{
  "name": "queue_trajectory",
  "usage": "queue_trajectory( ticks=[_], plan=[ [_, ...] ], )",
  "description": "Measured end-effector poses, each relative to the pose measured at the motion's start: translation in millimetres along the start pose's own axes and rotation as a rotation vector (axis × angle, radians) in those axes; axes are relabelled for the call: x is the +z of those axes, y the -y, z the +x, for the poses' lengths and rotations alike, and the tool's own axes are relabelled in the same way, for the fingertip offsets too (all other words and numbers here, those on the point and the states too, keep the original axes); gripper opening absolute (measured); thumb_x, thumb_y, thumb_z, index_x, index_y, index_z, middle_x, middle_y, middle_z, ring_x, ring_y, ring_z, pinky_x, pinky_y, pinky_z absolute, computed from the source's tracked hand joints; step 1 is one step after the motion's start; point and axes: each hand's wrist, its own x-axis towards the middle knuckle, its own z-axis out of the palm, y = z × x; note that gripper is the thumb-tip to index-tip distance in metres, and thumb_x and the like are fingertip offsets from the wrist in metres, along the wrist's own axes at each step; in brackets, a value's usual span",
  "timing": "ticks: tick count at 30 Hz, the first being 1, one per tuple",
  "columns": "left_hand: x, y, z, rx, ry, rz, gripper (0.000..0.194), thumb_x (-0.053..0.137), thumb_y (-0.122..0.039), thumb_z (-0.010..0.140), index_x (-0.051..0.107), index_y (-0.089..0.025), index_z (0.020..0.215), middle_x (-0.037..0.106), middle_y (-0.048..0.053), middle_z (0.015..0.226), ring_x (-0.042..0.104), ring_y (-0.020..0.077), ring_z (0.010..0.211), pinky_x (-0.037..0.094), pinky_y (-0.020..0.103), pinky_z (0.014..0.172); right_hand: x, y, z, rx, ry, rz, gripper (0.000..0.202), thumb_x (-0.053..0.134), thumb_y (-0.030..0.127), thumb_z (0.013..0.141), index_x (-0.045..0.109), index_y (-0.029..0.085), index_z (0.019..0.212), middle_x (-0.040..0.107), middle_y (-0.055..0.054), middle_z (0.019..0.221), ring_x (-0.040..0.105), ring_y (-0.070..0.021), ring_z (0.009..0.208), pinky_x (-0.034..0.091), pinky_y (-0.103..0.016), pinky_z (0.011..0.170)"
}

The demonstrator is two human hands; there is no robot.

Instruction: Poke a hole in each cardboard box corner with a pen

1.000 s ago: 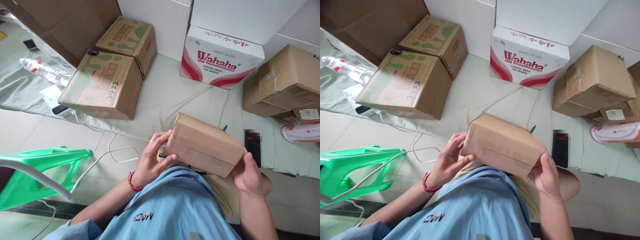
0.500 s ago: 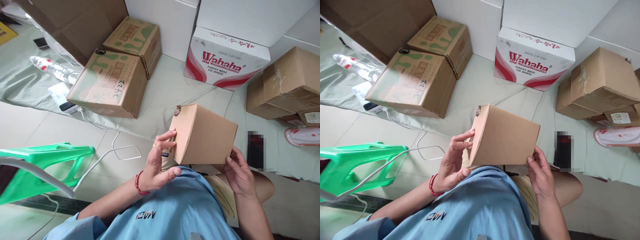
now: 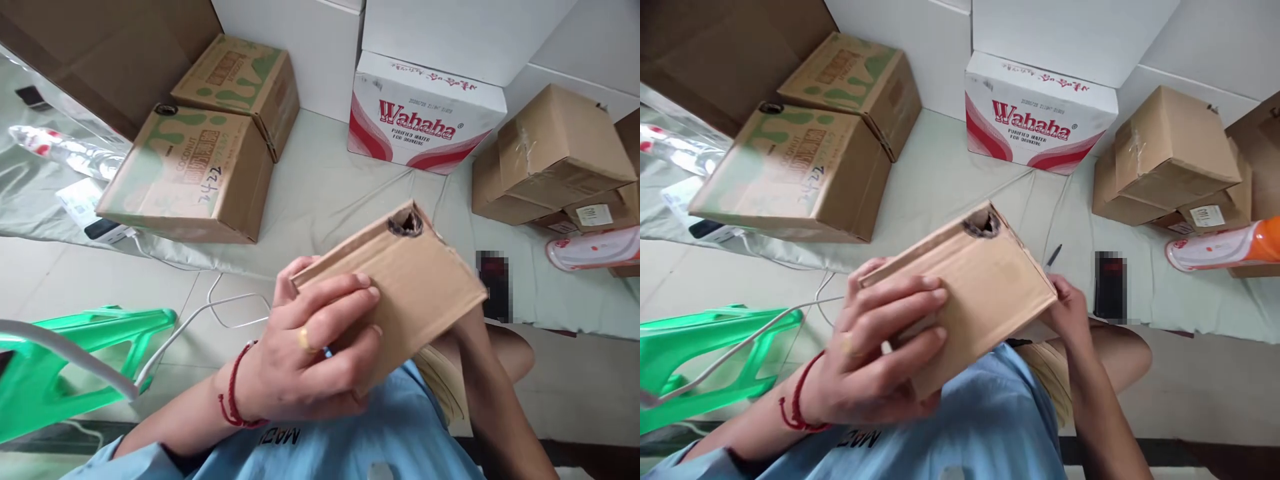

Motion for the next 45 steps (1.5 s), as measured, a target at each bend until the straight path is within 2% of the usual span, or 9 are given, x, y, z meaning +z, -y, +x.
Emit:
queue_trajectory(
  ticks=[3, 7, 12, 15, 18, 21, 25, 32, 45],
  plan=[
    [4.7, -2, 5, -0.106, 0.145, -0.040, 0.035, 0.094, -0.028, 0.068, 0.081, -0.038, 0.100, 0.083, 0.002, 0.119, 0.072, 0.0461, 0.127, 0.003, 0.078, 0.134, -32, -5, 38, -0.110, -0.052, -0.559, 0.038, 0.057, 0.033, 0.095, 0.081, 0.018, 0.120, 0.078, -0.015, 0.117, 0.073, -0.0303, 0.096, 0.059, -0.045, 0.091],
    [6.2, -14, 7, -0.089, 0.009, -0.002, 0.017, 0.088, -0.030, 0.074, 0.073, -0.032, 0.080, 0.081, 0.001, 0.103, 0.064, 0.0480, 0.142, -0.009, 0.075, 0.137, -42, 6, 70, -0.140, 0.236, -1.175, 0.056, 0.041, 0.023, 0.103, 0.064, 0.021, 0.154, 0.072, -0.018, 0.135, 0.075, -0.0296, 0.095, 0.050, -0.037, 0.072],
    [13.9, -26, 17, -0.040, 0.064, 0.087, 0.022, 0.092, -0.037, 0.084, 0.071, -0.028, 0.081, 0.077, 0.004, 0.093, 0.079, 0.0348, 0.113, 0.048, 0.055, 0.127, -34, 27, 89, -0.171, 0.380, -1.346, 0.038, 0.045, 0.025, 0.105, 0.075, 0.018, 0.126, 0.078, -0.019, 0.119, 0.075, -0.0285, 0.090, 0.041, -0.034, 0.069],
    [18.6, -28, 25, 0.042, 0.103, 0.282, 0.027, 0.083, -0.050, 0.094, 0.078, -0.026, 0.103, 0.079, 0.010, 0.116, 0.075, 0.0350, 0.123, 0.055, 0.050, 0.119, -40, 32, 96, -0.182, 0.403, -1.379, 0.027, 0.053, 0.027, 0.100, 0.075, 0.017, 0.113, 0.080, -0.017, 0.101, 0.074, -0.0290, 0.084, 0.039, -0.034, 0.069],
    [17.9, -29, 28, 0.112, 0.174, 0.436, 0.040, 0.067, -0.051, 0.106, 0.075, -0.017, 0.128, 0.074, 0.015, 0.141, 0.067, 0.0333, 0.137, 0.051, 0.052, 0.124, -57, 40, 95, -0.182, 0.149, -1.177, 0.014, 0.064, 0.031, 0.090, 0.071, 0.020, 0.096, 0.074, -0.008, 0.078, 0.066, -0.0239, 0.071, 0.038, -0.033, 0.065],
    [15.0, -28, 30, 0.127, 0.235, 0.485, 0.044, 0.061, -0.050, 0.110, 0.074, -0.015, 0.133, 0.069, 0.014, 0.153, 0.063, 0.0325, 0.144, 0.048, 0.053, 0.126, -70, 65, 79, -0.293, -0.263, -0.415, 0.020, 0.074, 0.031, 0.076, 0.055, 0.026, 0.072, 0.056, 0.003, 0.059, 0.049, -0.0145, 0.055, 0.037, -0.029, 0.057],
    [13.9, -26, 36, 0.111, 0.245, 0.493, 0.042, 0.059, -0.048, 0.111, 0.074, -0.016, 0.133, 0.068, 0.012, 0.155, 0.062, 0.0329, 0.145, 0.048, 0.053, 0.123, -57, 123, 31, -0.363, -0.252, 0.504, 0.028, 0.081, 0.022, 0.070, 0.053, 0.025, 0.069, 0.044, 0.010, 0.050, 0.029, -0.0068, 0.039, 0.023, -0.022, 0.041],
    [17.2, -25, 41, 0.099, 0.231, 0.462, 0.035, 0.060, -0.045, 0.110, 0.073, -0.019, 0.129, 0.072, 0.008, 0.150, 0.062, 0.0289, 0.144, 0.043, 0.048, 0.122, 4, 171, -12, -0.385, -0.013, 0.291, 0.015, 0.087, 0.028, 0.088, 0.078, 0.022, 0.099, 0.077, -0.002, 0.084, 0.068, -0.0139, 0.066, 0.052, -0.026, 0.058],
    [19.2, -20, 34, 0.111, 0.232, 0.409, 0.028, 0.065, -0.048, 0.107, 0.070, -0.023, 0.120, 0.070, 0.005, 0.152, 0.056, 0.0265, 0.150, 0.037, 0.049, 0.125, 29, 178, -4, -0.511, -0.084, 0.003, 0.011, 0.069, 0.019, 0.096, 0.066, 0.022, 0.086, 0.061, 0.007, 0.066, 0.049, -0.0071, 0.053, 0.040, -0.019, 0.049]
  ],
)
